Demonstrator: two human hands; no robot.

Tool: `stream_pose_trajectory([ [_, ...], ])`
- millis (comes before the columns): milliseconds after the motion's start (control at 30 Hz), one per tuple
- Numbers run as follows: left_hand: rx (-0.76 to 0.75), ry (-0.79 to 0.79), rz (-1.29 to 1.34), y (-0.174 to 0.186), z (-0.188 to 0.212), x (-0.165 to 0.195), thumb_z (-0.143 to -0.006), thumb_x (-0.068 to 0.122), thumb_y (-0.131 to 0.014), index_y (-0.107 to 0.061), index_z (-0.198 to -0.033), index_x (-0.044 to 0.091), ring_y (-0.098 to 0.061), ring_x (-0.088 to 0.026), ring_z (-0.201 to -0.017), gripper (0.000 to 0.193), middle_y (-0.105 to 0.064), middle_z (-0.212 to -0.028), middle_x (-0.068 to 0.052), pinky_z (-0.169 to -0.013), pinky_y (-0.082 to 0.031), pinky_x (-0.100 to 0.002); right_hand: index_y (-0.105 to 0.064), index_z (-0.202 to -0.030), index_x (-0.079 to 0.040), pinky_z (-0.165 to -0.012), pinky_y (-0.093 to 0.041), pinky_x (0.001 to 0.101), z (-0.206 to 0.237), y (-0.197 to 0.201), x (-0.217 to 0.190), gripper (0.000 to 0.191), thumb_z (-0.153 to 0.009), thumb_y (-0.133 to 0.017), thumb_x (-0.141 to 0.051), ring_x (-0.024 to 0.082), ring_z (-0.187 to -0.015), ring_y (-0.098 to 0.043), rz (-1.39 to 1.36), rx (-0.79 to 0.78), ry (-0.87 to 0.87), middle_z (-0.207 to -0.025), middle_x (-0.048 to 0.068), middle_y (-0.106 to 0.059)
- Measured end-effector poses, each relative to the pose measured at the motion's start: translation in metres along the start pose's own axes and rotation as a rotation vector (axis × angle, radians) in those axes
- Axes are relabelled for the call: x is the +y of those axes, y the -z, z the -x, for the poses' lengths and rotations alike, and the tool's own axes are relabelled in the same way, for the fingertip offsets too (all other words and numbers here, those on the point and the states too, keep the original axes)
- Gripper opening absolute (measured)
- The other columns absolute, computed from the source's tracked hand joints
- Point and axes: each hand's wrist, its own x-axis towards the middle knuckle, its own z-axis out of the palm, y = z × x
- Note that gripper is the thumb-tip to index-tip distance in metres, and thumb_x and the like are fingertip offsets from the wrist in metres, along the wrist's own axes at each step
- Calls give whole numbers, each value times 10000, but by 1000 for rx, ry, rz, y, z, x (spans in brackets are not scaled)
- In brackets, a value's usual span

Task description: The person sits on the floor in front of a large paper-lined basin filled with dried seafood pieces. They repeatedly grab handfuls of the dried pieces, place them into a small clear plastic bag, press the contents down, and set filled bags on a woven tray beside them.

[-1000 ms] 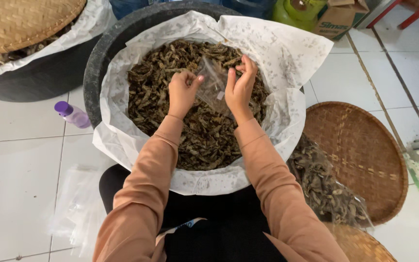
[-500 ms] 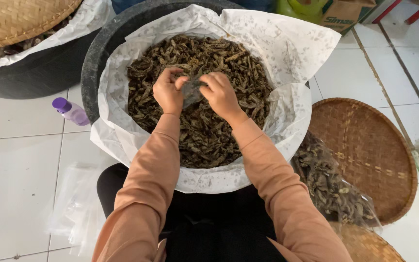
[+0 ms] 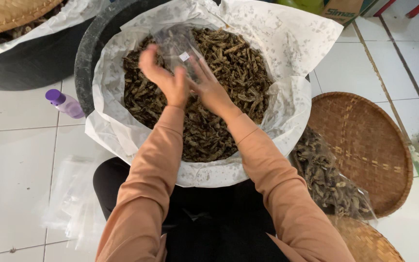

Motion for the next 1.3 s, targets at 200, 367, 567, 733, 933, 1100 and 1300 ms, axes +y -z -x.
stream_pose_trajectory([
  [200, -706, 1028, 1004, 10, -11, 2, -812, 734, -726, -38, -1640, 87, -302, -505, -1527, 1256, -258, -1645, -333, -1240, -325, -620, -296, -1631, -443, -1187, -441, 430, -24, -18, -15, 835, -1021, -451, 107, 320, -1621, -203, 91, -58, 167, -1767, 34, -133],
  [367, -863, 942, 1052, 12, -19, -9, -703, 754, -770, 62, -1634, 201, -233, -443, -1550, 1366, -147, -1687, -209, -1186, -365, -671, -198, -1671, -383, -1332, -351, 427, -90, 1, -12, 820, -1069, -588, 13, 345, -1629, -198, -170, 154, 244, -1760, 121, -48],
  [567, -323, 950, 1087, 41, -72, -63, -757, 560, -854, -57, -1635, 263, -394, -490, -1475, 1223, -344, -1603, -295, -1172, -407, -674, -145, -1689, -268, -1336, -242, 521, -97, -56, -39, 819, -1087, -622, 16, 410, -1623, -166, -251, -33, 478, -1743, 187, -141],
  [733, 331, 1181, 687, 80, -102, -85, -704, 397, -823, 19, -1553, 426, -443, -391, -1370, 1197, -325, -1547, -93, -1010, -426, -675, -274, -1684, -417, -1318, -317, 486, -85, -68, -7, 805, -1068, -691, -110, 328, -1598, -292, -24, -215, 236, -1715, 75, -282],
  [933, 194, 1211, 693, 58, -90, -78, -700, 502, -783, 49, -1550, 437, -450, -413, -1351, 1192, -339, -1607, -108, -1027, -436, -702, -160, -1609, -493, -1262, -105, 636, -101, -79, 11, 1311, -622, -982, -233, 440, -1563, 28, 544, -823, -28, -1720, 101, 88],
  [1100, 54, 1504, 1123, 42, -74, -84, -743, 620, -704, -192, -1587, 247, -459, -442, -1343, 1055, -329, -1512, -217, -1046, -367, -778, -157, -1619, -471, -1255, -123, 625, -134, -91, 36, 1302, -621, -967, -260, 390, -1586, 39, 460, -840, -88, -1731, 44, 57],
  [1300, -57, 1583, 1429, 29, -41, -102, -823, 649, -649, -345, -1507, 82, -441, -491, -1385, 939, -376, -1544, -251, -1137, -297, -819, -339, -1589, -316, -1222, -233, 619, -96, -118, 56, 1103, -661, -934, -284, 401, -1555, -163, 465, -662, 11, -1689, 81, -202],
])
